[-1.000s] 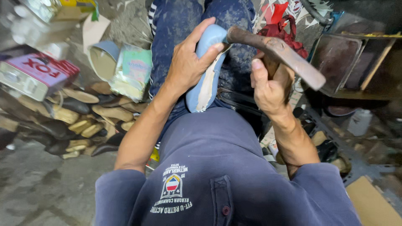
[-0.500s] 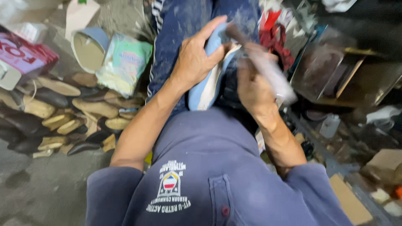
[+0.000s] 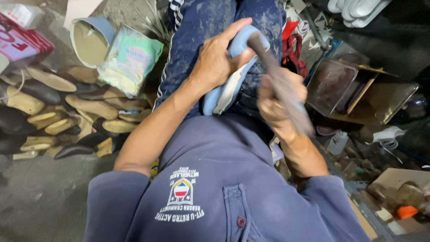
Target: The person is repairing a light blue slip-on shoe by using pliers to pull at the sole and a hammer to tap the shoe's edge. The person holds the shoe on their lap while working.
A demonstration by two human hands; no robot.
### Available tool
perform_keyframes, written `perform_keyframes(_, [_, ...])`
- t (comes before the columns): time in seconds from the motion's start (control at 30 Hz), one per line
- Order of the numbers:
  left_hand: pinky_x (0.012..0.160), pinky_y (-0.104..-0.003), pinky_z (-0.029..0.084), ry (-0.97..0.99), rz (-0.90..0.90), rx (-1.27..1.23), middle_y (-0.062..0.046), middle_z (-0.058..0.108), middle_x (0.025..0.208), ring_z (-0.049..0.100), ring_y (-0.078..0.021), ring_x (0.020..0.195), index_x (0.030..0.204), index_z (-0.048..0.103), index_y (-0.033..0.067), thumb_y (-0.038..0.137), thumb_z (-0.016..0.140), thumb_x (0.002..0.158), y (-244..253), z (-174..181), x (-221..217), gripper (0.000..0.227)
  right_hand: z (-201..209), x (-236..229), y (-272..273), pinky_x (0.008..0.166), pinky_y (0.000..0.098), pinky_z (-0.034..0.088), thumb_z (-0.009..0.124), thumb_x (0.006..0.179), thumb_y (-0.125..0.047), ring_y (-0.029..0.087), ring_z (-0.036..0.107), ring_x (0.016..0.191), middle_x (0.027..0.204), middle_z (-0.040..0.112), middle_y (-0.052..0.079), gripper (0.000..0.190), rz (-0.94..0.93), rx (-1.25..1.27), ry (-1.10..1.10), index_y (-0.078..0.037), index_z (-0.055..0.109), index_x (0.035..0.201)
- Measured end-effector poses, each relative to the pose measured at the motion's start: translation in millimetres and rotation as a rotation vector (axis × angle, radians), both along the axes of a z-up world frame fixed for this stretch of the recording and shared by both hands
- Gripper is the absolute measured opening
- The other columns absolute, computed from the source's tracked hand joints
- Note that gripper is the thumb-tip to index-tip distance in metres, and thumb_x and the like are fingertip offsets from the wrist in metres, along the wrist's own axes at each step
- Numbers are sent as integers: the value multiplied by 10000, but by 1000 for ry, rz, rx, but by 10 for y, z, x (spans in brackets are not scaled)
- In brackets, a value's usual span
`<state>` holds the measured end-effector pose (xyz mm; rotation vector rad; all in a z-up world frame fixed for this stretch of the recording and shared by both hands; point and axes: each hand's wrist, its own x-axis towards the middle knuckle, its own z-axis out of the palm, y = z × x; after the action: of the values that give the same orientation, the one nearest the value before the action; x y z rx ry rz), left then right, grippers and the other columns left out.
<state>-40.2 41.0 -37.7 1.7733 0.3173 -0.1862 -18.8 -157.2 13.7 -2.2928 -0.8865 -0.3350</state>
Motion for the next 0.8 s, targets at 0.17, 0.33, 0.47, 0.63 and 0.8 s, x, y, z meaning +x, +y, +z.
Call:
perform_keyframes(0.17, [1003,-463,475,26,-24,52,-122,741,1292,686,-382,1153,1447,510,269,459,736,818,0,65,136,695,49,201,-47,896,421,614,590,1043,-31,385,728,988,1073,664,251,168,169,96,299,125,648,1063])
perform_keyframes(0.33, [820,-481,535,-227,-90,506,-82,648,1259,683,-338,1024,1487,455,250,629,801,893,-46,414,277,785,442,272,-112,904,405,480,439,1127,-238,286,560,942,1029,547,202,329,-21,234,298,80,521,1151])
perform_keyframes(0.47, [952,-430,442,-305,-237,955,-80,588,1242,572,-297,1009,1444,469,74,772,846,737,-297,257,253,1062,218,225,-528,551,298,456,582,1100,-181,148,501,507,594,530,70,253,-350,208,400,68,626,1103])
perform_keyframes(0.63, [1027,-423,459,-310,-169,906,-118,588,1301,593,-311,1134,1452,429,22,630,844,900,-441,335,108,920,250,69,-639,639,308,527,567,1079,-161,174,594,573,800,640,105,270,-250,91,538,42,635,1244])
perform_keyframes(0.8, [1096,-405,451,-244,-172,985,-85,597,1280,565,-295,1131,1593,176,10,715,893,945,-530,262,26,1196,266,-70,-586,598,398,532,454,1088,-134,276,564,533,648,555,193,283,-137,346,435,102,500,939])
